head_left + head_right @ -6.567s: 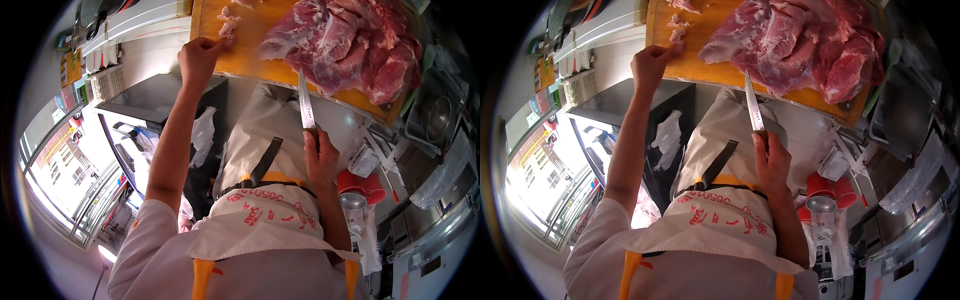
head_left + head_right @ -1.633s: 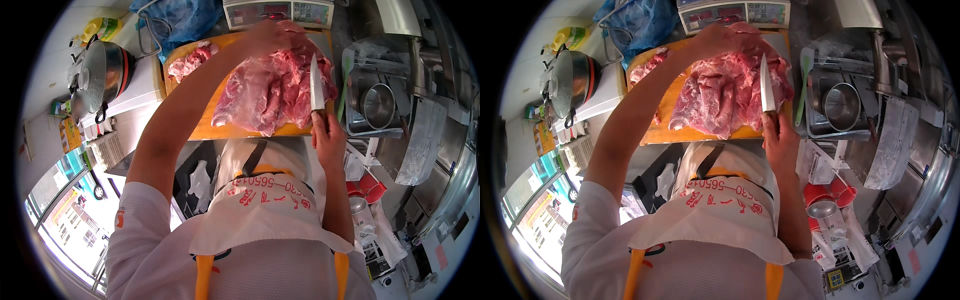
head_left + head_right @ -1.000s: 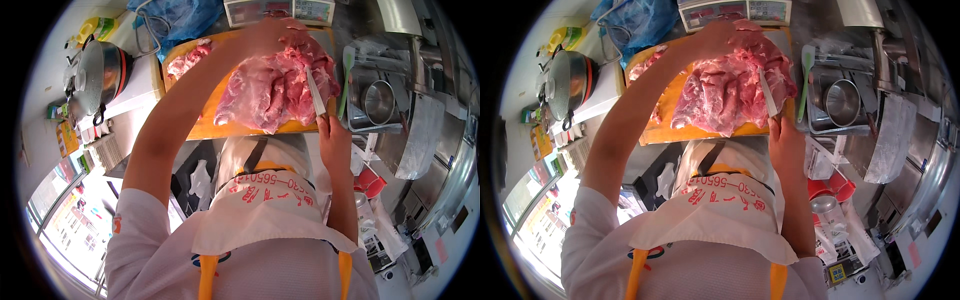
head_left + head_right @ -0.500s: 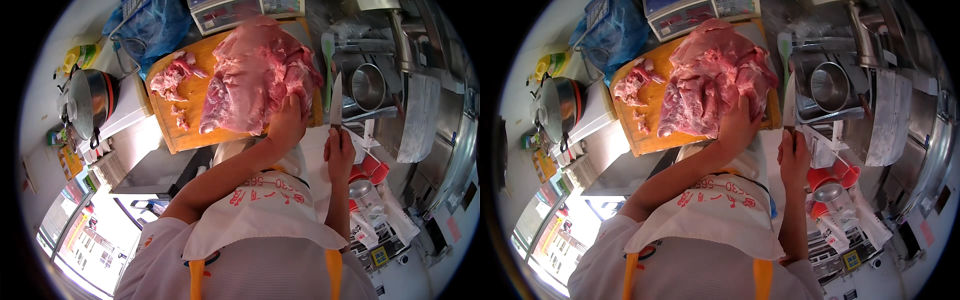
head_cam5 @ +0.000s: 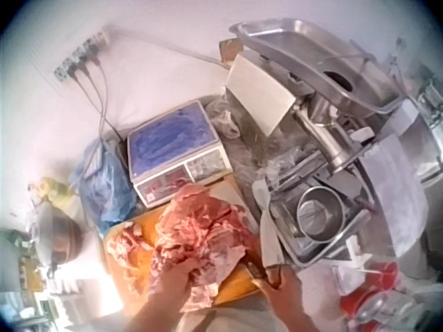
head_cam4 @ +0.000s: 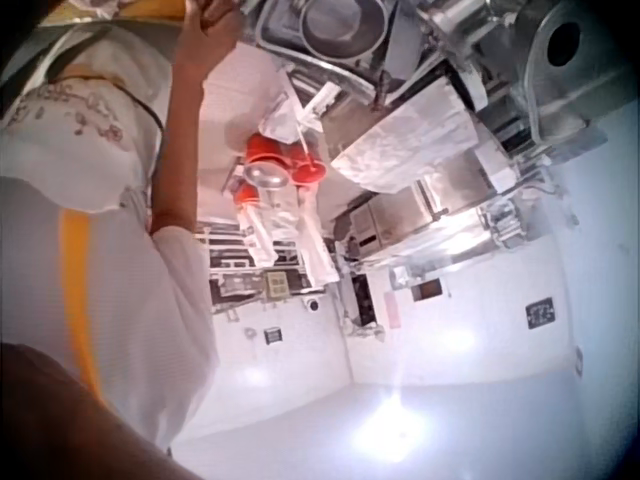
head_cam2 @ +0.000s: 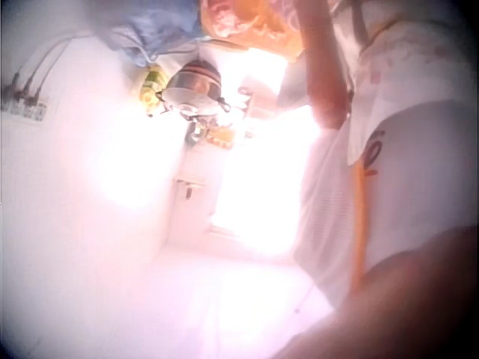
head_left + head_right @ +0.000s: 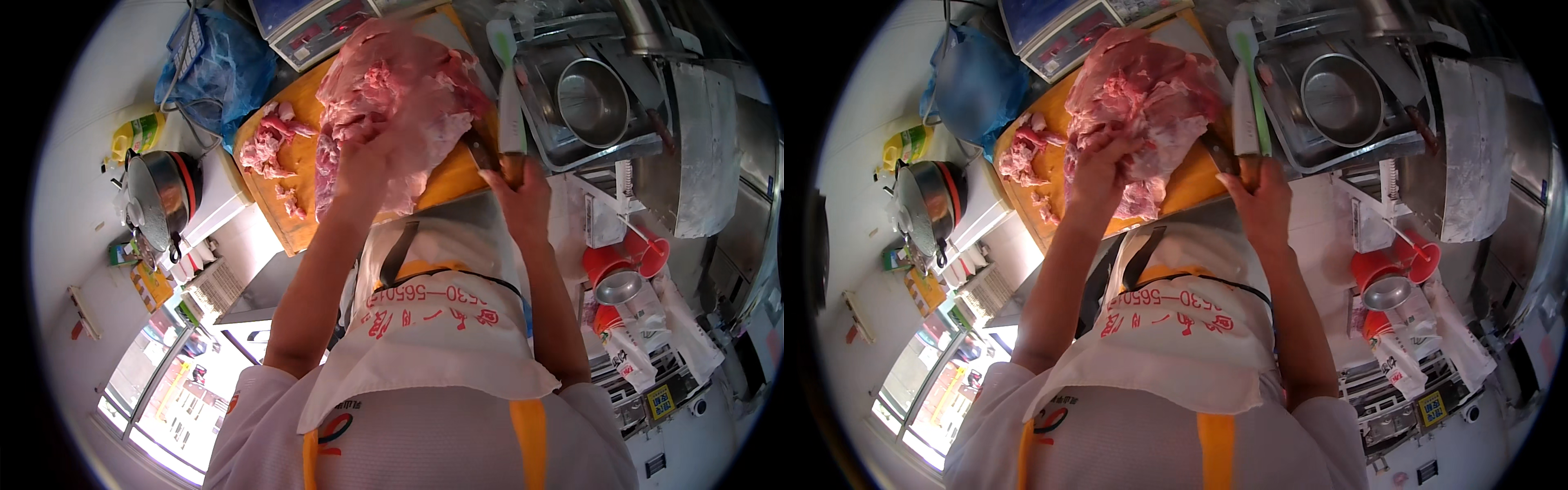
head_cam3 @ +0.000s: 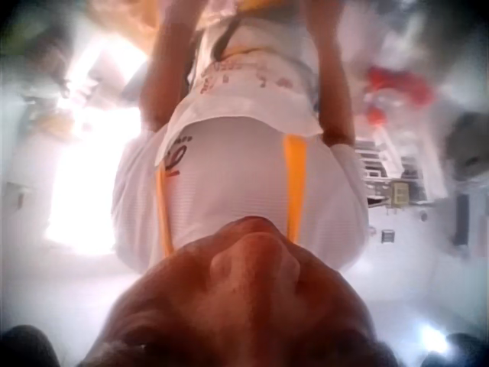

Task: The person uses a knife to trim and cut a large piece of raw meat on a wooden cutting board. They separate smaller pieces of fat and meat, placing them aside on the board while continuing to process the main cut.

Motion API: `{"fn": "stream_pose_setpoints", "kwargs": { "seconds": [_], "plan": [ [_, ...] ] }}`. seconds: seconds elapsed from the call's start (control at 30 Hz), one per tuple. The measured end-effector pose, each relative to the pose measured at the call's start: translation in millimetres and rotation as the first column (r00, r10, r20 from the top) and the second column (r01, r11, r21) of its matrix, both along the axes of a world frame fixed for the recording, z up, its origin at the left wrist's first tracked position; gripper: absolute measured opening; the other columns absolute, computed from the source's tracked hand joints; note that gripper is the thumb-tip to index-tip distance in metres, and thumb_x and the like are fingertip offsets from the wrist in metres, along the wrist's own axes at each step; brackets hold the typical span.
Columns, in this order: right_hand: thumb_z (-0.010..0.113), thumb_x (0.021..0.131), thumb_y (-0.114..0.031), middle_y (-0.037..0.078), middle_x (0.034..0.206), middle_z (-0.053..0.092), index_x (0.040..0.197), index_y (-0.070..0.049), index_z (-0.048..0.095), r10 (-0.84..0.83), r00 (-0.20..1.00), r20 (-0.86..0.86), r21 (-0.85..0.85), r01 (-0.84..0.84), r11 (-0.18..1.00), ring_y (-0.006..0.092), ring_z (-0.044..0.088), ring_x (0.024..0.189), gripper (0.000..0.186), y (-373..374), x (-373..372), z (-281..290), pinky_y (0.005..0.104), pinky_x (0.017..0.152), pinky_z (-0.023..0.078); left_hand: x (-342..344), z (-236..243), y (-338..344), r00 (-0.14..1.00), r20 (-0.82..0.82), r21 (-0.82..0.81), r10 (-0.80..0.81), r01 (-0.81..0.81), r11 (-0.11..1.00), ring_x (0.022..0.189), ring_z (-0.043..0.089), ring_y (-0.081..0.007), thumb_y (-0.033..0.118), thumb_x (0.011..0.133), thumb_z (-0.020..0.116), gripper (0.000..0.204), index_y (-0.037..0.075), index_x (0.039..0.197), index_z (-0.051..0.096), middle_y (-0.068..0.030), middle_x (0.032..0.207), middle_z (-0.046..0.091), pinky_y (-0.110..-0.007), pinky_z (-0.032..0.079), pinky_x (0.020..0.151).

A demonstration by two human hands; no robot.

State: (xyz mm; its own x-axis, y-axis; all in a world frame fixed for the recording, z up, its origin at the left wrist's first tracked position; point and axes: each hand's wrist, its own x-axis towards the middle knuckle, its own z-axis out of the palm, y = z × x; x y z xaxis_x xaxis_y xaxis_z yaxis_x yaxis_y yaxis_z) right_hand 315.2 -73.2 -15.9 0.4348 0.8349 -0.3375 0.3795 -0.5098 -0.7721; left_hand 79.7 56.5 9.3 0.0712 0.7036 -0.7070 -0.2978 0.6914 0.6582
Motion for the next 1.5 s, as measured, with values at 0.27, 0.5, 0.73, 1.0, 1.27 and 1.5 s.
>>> {"fn": "stream_pose_setpoints", "kwargs": {
  "seconds": [0.27, 0.5, 0.73, 1.0, 1.27, 1.5],
  "plan": [
    [0.095, 0.080, -0.014, 0.019, 0.096, 0.072, 0.103, 0.002, 0.065, 0.047, 0.942, 0.331, 0.118, -0.091, 0.989, 0.0449, 0.070, 0.090, 0.041, 16, -26, -36, 0.0521, 0.082, 0.059, -54, -14, 43, 0.994, 0.081, -0.095, -0.079, 0.087, 0.992, 0.092, 0.078, -0.0200, 0.004, 0.095, 0.076, 0.010, 0.000, 0.104, 0.076, -0.0111, 0.100, 0.080, -0.031, 0.064, 0.082],
    [0.087, 0.085, -0.011, 0.013, 0.087, 0.074, 0.107, 0.004, 0.064, 0.031, 0.938, -0.346, -0.066, -0.058, 0.996, 0.0269, 0.075, 0.075, 0.036, 33, 10, 9, 0.0408, 0.068, 0.060, -69, 9, 48, 0.995, 0.095, -0.160, 0.034, -0.018, 0.987, 0.088, 0.076, -0.0205, 0.004, 0.097, 0.071, 0.013, -0.004, 0.106, 0.074, -0.0115, 0.100, 0.078, -0.031, 0.063, 0.080],
    [0.083, 0.097, -0.015, 0.007, 0.084, 0.071, 0.114, 0.001, 0.062, -0.014, 0.887, -0.461, -0.064, -0.017, 0.998, 0.0137, 0.072, 0.071, 0.031, 35, 17, 44, 0.0338, 0.063, 0.058, -95, -2, 48, 0.981, 0.174, -0.152, 0.089, -0.063, 0.986, 0.094, 0.076, -0.0231, 0.002, 0.098, 0.067, 0.023, -0.006, 0.119, 0.069, -0.0136, 0.111, 0.077, -0.034, 0.065, 0.085],
    [0.080, 0.098, -0.009, 0.008, 0.089, 0.076, 0.126, 0.003, 0.065, -0.303, 0.859, -0.413, -0.142, 0.268, 0.953, 0.0123, 0.069, 0.070, 0.034, -62, 27, 99, 0.0289, 0.064, 0.055, -83, -13, 35, 0.974, 0.215, -0.118, 0.071, -0.046, 0.992, 0.096, 0.077, -0.0219, 0.005, 0.100, 0.063, 0.025, -0.002, 0.123, 0.068, -0.0126, 0.113, 0.077, -0.033, 0.065, 0.082],
    [0.076, 0.098, 0.002, 0.021, 0.114, 0.079, 0.100, -0.009, 0.044, -0.544, 0.683, -0.488, 0.076, 0.653, 0.753, 0.0143, 0.066, 0.068, 0.034, -132, 58, 103, 0.0266, 0.056, 0.046, 6, 2, -32, 0.933, -0.144, 0.048, -0.331, 0.340, 0.939, 0.072, 0.071, -0.0110, 0.013, 0.096, 0.083, 0.019, 0.003, 0.111, 0.074, -0.0031, 0.087, 0.076, -0.026, 0.052, 0.059],
    [0.077, 0.102, -0.005, 0.017, 0.102, 0.077, 0.097, -0.009, 0.049, -0.525, 0.755, -0.393, 0.143, 0.614, 0.776, 0.0122, 0.060, 0.065, 0.028, -100, 181, 48, 0.0243, 0.058, 0.043, 77, 9, -59, 0.591, -0.719, 0.284, -0.365, 0.730, 0.622, 0.072, 0.075, -0.0276, 0.023, 0.098, 0.084, 0.036, 0.000, 0.109, 0.058, -0.0179, 0.082, 0.071, -0.042, 0.056, 0.064]
  ]
}}
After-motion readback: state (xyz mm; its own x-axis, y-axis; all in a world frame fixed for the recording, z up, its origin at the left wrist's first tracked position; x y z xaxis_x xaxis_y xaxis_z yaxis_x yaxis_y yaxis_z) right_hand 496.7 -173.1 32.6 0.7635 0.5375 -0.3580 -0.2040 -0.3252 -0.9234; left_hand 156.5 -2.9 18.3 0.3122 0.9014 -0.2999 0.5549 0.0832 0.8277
